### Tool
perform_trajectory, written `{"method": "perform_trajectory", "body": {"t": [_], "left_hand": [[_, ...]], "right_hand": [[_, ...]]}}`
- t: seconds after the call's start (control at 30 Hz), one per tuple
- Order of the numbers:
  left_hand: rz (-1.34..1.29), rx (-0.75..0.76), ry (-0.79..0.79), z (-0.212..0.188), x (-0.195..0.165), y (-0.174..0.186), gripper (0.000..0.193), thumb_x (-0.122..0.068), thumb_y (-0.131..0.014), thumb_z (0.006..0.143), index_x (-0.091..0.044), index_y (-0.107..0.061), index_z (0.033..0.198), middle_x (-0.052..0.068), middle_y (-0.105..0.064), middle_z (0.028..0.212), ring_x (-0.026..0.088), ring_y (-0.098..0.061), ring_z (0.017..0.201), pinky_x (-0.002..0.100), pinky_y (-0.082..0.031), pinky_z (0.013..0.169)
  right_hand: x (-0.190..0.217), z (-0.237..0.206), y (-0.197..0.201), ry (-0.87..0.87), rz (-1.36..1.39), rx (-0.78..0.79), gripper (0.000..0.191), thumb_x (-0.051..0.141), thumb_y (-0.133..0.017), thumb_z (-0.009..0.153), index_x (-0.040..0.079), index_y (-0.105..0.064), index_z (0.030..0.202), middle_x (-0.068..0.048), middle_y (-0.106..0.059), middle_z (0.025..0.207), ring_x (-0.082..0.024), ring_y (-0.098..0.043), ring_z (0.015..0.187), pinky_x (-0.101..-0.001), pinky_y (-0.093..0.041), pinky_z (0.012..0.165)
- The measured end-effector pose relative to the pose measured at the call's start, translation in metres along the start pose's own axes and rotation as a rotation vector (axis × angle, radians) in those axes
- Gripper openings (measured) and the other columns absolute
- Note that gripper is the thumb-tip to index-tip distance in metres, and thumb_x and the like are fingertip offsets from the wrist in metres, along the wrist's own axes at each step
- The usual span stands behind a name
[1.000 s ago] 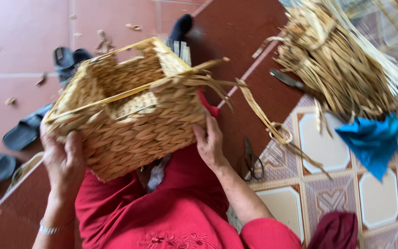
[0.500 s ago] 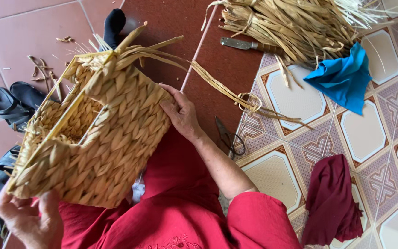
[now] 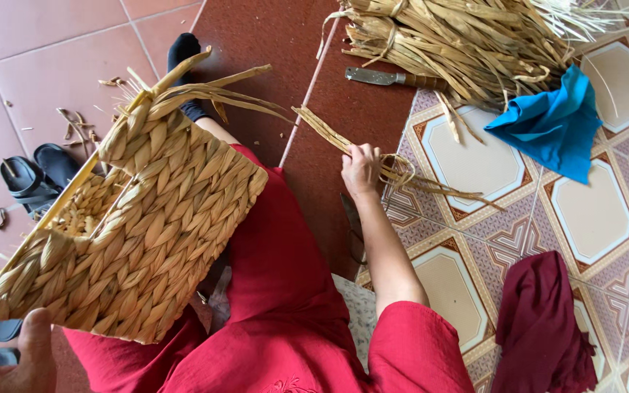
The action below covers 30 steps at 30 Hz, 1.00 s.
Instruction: The person weaves a rectangular basket using dried palm leaves, interlacing strips through the vertical frame. They use scissors to trim excess material and a knife to adjust the weave, working continuously on the basket's rim.
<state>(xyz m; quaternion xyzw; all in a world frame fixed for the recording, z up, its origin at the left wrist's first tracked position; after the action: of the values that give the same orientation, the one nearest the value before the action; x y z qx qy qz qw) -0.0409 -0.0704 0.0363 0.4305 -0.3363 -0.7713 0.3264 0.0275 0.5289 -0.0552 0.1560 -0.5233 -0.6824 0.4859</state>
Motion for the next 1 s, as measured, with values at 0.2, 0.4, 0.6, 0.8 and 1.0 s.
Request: {"method": "perform_trajectory", "body": {"t": [0.2,0.4,0.6,0.8,1.0], "left_hand": [[-0.085,0.051,0.004,0.039,-0.085,0.025,0.056,-0.010,-0.070,0.098,0.005,-0.046,0.146,0.027,-0.061,0.121,0.030,-0.064,0.113,0.046,-0.056,0.098],[-0.547,0.151,-0.455,0.044,-0.202,0.001,0.025,0.006,-0.071,0.080,-0.004,-0.070,0.103,0.012,-0.072,0.102,0.027,-0.072,0.097,0.042,-0.058,0.088],[-1.047,0.764,-0.308,0.025,-0.267,-0.117,0.051,-0.012,-0.075,0.093,-0.001,-0.054,0.139,0.011,-0.073,0.105,0.025,-0.075,0.094,0.035,-0.060,0.081],[-1.573,0.963,0.118,-0.008,-0.305,-0.229,0.059,-0.023,-0.069,0.102,0.000,-0.045,0.152,0.008,-0.062,0.122,0.015,-0.063,0.106,0.031,-0.055,0.092],[-1.626,0.771,0.664,-0.014,-0.279,-0.273,0.042,-0.027,-0.054,0.106,0.004,-0.061,0.133,0.014,-0.071,0.120,0.024,-0.072,0.107,0.038,-0.060,0.098]], "right_hand": [[-0.001,0.004,0.000,0.041,-0.178,0.062,0.006,0.012,-0.074,0.089,0.013,-0.069,0.086,-0.009,-0.064,0.091,-0.030,-0.056,0.093,-0.0454,-0.046,0.081],[-0.028,-0.007,0.025,-0.284,0.430,0.115,0.008,0.012,-0.053,0.103,0.009,-0.060,0.102,-0.003,-0.070,0.090,-0.017,-0.064,0.073,-0.0358,-0.050,0.060],[-0.028,-0.049,0.100,-0.160,0.963,0.183,0.016,0.019,-0.051,0.112,0.006,-0.060,0.111,-0.006,-0.070,0.094,-0.013,-0.067,0.084,-0.0274,-0.058,0.075],[0.005,-0.090,0.123,0.026,0.667,0.298,0.015,0.023,-0.063,0.101,0.008,-0.068,0.102,-0.006,-0.070,0.094,-0.017,-0.067,0.085,-0.0333,-0.054,0.076],[0.003,-0.145,0.106,-0.024,0.301,0.029,0.010,0.017,-0.073,0.099,0.010,-0.069,0.105,-0.006,-0.070,0.102,-0.019,-0.063,0.097,-0.0370,-0.052,0.090]]}}
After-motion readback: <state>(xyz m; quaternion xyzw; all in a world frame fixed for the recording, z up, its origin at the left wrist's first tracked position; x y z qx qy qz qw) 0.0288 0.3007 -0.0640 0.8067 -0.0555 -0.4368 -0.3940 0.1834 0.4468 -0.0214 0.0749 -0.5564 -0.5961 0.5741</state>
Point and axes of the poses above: each hand's wrist, its own z-axis towards the middle knuckle, its own y-axis out of the back of the hand, x = y × z, the point moved 5 cm from there along z, towards the middle knuckle
